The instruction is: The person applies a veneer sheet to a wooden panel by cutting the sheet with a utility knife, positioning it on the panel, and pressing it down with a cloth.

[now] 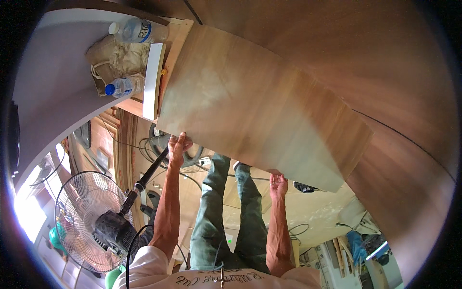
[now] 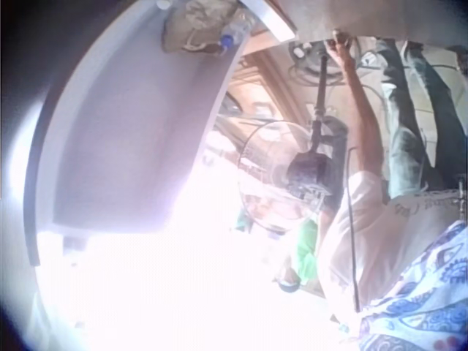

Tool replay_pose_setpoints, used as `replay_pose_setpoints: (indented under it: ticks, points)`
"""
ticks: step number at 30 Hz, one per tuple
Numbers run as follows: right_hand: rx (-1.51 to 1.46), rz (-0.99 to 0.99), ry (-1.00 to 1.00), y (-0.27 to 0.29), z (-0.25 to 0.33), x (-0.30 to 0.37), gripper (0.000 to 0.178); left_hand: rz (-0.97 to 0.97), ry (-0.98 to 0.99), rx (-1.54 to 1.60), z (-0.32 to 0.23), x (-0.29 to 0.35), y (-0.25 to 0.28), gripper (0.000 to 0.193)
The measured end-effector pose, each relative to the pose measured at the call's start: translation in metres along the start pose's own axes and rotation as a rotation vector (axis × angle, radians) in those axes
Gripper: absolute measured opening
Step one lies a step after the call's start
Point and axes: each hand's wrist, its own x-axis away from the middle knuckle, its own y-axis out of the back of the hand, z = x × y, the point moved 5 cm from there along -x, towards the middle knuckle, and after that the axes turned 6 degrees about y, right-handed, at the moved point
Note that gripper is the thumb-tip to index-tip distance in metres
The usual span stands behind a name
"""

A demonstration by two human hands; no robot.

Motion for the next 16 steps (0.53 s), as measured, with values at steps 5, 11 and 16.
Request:
replay_pose_setpoints:
  ticks: [5, 11, 16]
  points:
    - [0.034, -0.005, 0.001, -0.001, 0.002, -0.001, 0.010, -0.052, 0.121, -0.284, -0.007, -0.003, 0.003, 0.035]
    - [0.054, 0.018, 0.030, -0.010, -0.003, 0.013, 0.010, 0.020, 0.082, -0.344, -0.018, 0.001, 0.006, 0.047]
    - [0.072, 0.019, 0.086, 0.012, 0.002, -0.001, 0.015, 0.074, 0.123, -0.393, -0.011, -0.007, 0.008, 0.051]
